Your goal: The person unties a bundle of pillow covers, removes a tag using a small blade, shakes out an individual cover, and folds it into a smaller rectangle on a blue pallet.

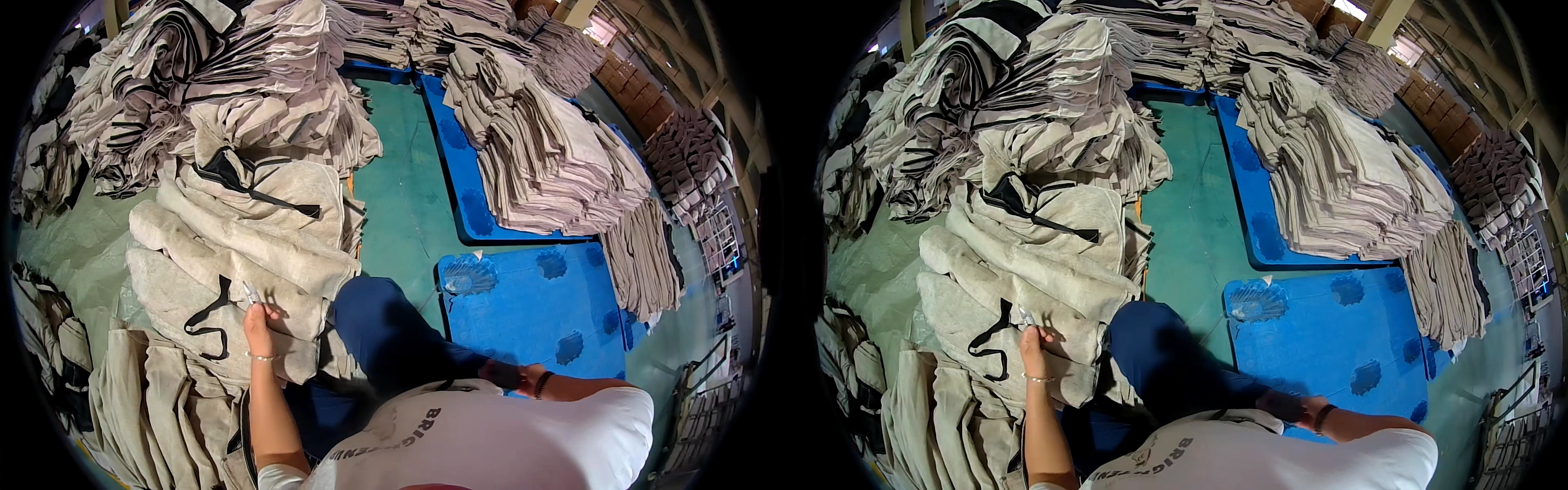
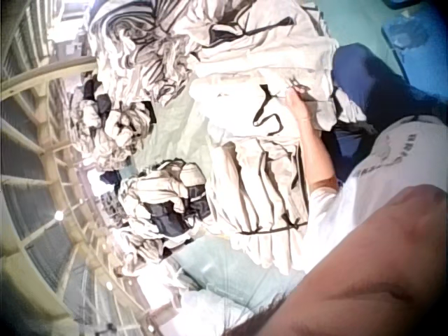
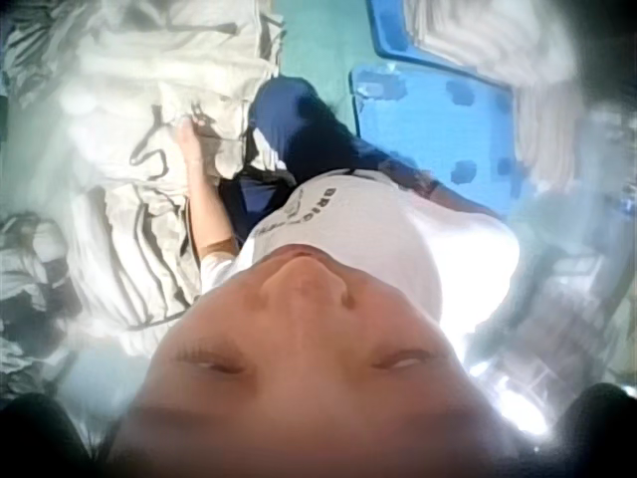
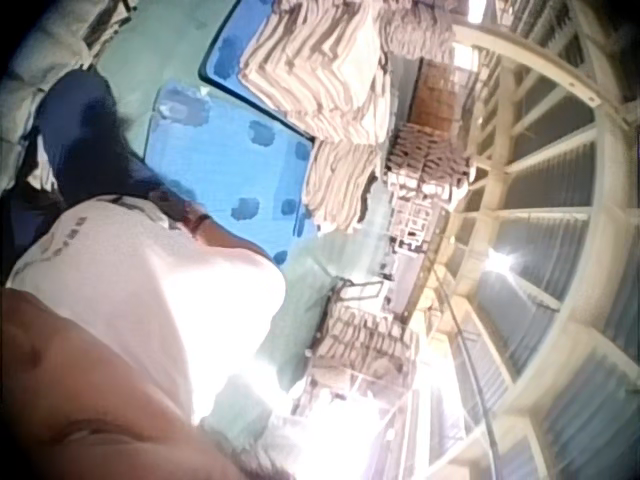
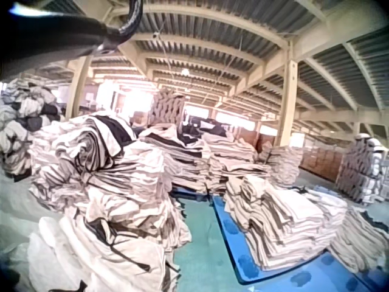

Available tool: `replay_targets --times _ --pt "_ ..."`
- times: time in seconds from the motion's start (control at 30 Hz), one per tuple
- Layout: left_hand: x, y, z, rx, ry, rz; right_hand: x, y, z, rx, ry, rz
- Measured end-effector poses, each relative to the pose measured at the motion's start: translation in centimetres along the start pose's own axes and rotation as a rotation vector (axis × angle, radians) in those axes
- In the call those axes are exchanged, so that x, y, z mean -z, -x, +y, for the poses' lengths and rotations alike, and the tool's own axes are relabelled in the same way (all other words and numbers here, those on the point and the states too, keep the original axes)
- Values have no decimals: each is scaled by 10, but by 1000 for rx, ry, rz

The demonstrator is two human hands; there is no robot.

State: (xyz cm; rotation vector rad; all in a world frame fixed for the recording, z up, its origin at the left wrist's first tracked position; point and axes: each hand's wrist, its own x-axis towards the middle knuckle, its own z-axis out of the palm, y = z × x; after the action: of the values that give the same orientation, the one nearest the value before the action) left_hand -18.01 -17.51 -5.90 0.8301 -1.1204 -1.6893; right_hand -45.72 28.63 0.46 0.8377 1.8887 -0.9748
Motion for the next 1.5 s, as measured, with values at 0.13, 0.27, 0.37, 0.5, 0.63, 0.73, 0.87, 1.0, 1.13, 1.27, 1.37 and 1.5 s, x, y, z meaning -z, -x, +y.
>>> replay_targets --times 0.13,0.27,0.37,0.5,0.63,0.73,0.87,1.0,1.13,1.27,1.37,1.5 --pt "34 -13 -51 62 288 169 70 7 -11 98 41 326" --pt "31 -3 -43 56 318 211 113 -14 -43 380 -348 547" --pt "29 -4 -47 66 320 231 102 -49 -99 648 -676 405" --pt "28 -10 -45 38 265 254 50 -65 -214 833 -1282 -39" --pt "26 -6 -42 17 188 384 43 -53 -346 1045 -1401 -254" --pt "22 -3 -46 -4 163 420 81 -57 -454 1101 -1390 -183" --pt "18 -3 -55 -30 103 505 88 -71 -531 1006 -1098 109" --pt "-9 -2 -43 -96 50 654 10 -123 -528 1344 -730 -97" --pt "-46 9 -35 -124 -49 725 -172 -56 -399 1110 -370 -747" --pt "-138 17 -47 110 -484 242 -278 -5 -270 1118 549 -1398" --pt "-162 24 -59 114 -172 -93 -334 26 -191 851 727 -1807" --pt "-110 51 -39 104 -561 -338 -361 50 -146 792 728 -1803"
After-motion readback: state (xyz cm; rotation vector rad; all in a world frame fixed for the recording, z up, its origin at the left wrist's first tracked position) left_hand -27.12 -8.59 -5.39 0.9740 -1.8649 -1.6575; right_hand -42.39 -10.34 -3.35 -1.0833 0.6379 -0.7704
